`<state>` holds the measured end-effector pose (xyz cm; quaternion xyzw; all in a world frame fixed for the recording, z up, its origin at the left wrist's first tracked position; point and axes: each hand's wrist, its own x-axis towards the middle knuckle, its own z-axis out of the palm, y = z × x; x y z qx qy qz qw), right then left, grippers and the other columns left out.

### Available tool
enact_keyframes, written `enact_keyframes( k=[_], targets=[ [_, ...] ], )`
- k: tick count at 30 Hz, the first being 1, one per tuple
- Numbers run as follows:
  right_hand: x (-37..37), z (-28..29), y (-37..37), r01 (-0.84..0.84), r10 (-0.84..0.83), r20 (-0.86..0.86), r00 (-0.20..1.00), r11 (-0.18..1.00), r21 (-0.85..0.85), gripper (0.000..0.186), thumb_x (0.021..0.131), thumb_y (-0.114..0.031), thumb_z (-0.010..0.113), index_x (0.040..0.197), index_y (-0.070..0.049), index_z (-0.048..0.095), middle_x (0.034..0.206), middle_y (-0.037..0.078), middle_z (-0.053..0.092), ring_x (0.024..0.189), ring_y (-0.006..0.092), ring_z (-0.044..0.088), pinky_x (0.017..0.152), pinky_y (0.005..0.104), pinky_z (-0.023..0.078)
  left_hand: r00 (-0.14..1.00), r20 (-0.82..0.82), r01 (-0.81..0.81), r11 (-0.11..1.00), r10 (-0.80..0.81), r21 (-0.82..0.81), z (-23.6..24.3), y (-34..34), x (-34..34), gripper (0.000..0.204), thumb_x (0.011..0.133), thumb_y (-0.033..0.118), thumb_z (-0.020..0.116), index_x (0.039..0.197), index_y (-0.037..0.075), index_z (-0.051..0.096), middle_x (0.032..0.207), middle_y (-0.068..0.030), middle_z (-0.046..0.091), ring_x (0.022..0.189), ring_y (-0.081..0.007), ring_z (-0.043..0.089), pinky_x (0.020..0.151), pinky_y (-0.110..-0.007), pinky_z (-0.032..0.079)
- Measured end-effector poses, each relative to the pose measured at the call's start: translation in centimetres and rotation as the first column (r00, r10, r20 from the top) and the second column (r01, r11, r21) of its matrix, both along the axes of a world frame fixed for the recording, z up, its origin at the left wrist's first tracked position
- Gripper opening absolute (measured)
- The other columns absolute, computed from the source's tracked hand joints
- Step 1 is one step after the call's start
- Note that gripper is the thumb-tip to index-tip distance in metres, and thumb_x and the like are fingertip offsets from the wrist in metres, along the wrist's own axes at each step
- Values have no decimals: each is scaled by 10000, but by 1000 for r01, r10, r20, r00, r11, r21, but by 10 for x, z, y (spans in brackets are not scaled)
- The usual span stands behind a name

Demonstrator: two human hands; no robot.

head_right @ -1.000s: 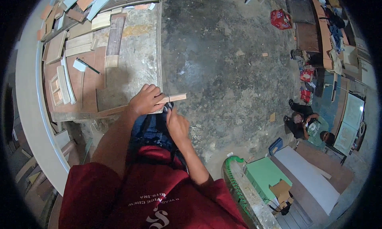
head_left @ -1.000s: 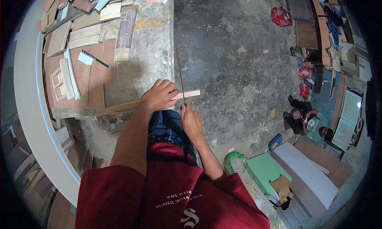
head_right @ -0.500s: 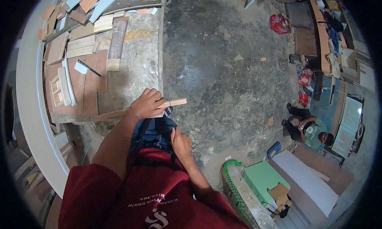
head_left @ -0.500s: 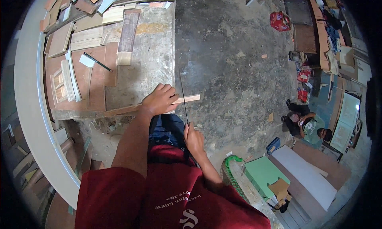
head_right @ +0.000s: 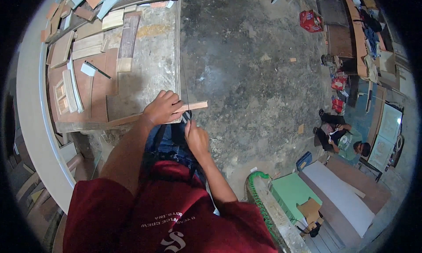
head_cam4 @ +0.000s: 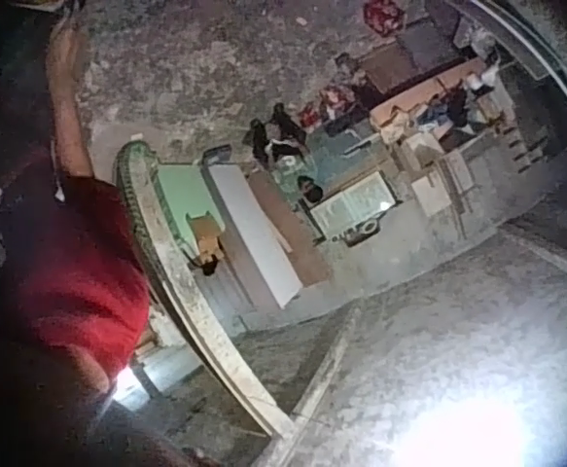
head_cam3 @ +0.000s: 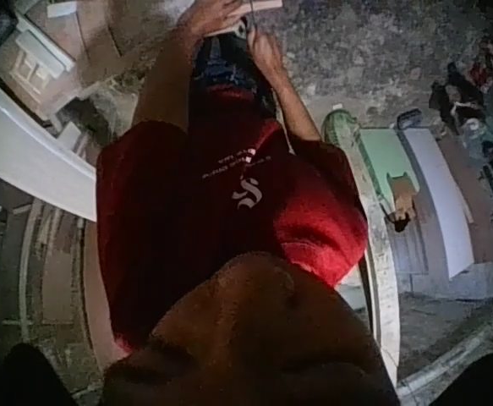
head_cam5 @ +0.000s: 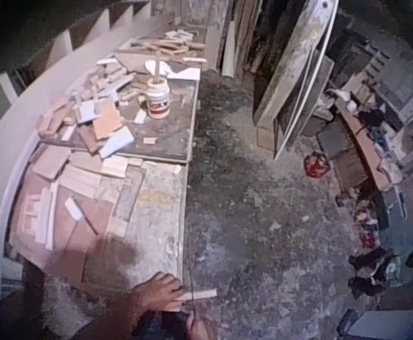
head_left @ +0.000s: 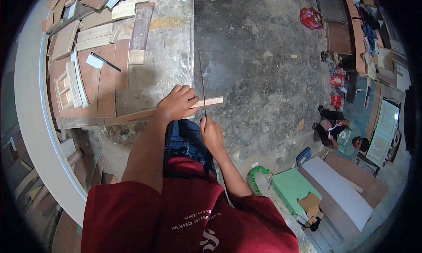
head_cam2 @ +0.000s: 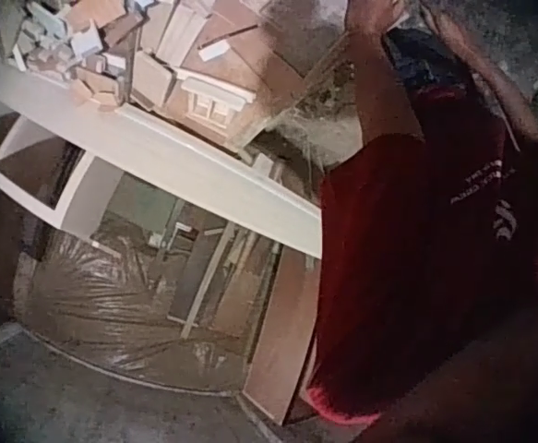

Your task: The recorder uses a hand hacksaw to cut a small wooden strip on a workbench.

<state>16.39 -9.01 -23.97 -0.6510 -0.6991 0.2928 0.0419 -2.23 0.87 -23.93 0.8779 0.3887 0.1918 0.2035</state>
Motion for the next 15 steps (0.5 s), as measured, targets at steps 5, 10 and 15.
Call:
enact_keyframes(
  k=[5, 10, 15],
  targets=[
    [16, -5, -52, -30, 23, 83, 996, 996, 83, 267, 940, -256, 444, 841, -32, 551, 576, 211, 580, 522, 387, 590, 467, 489, 457, 1000, -6, -2, 1000, 2, 5, -2, -5, -1, 269, 734, 282, 666, 911, 88, 607, 817, -53, 484, 833, -234, 479, 731, -358, 378],
    [1, -2, 0, 13, -12, 35, 999, 1000, -11, 265, 941, -255, 436, 859, -26, 542, 589, 231, 576, 541, 408, 582, 494, 516, 446, 999, -32, -5, 1000, 4, -13, -2, -3, 3, 283, 729, 292, 669, 917, 89, 611, 832, -56, 497, 850, -236, 484, 745, -362, 382],
    [9, -2, -22, 54, -55, -69, 996, 998, -10, 270, 941, -254, 428, 867, -16, 531, 602, 243, 576, 556, 430, 575, 519, 540, 437, 999, -39, -20, 999, 21, 29, -9, -6, 1, 265, 720, 305, 672, 892, 106, 639, 836, -43, 511, 871, -217, 498, 760, -343, 401]
  ],
)
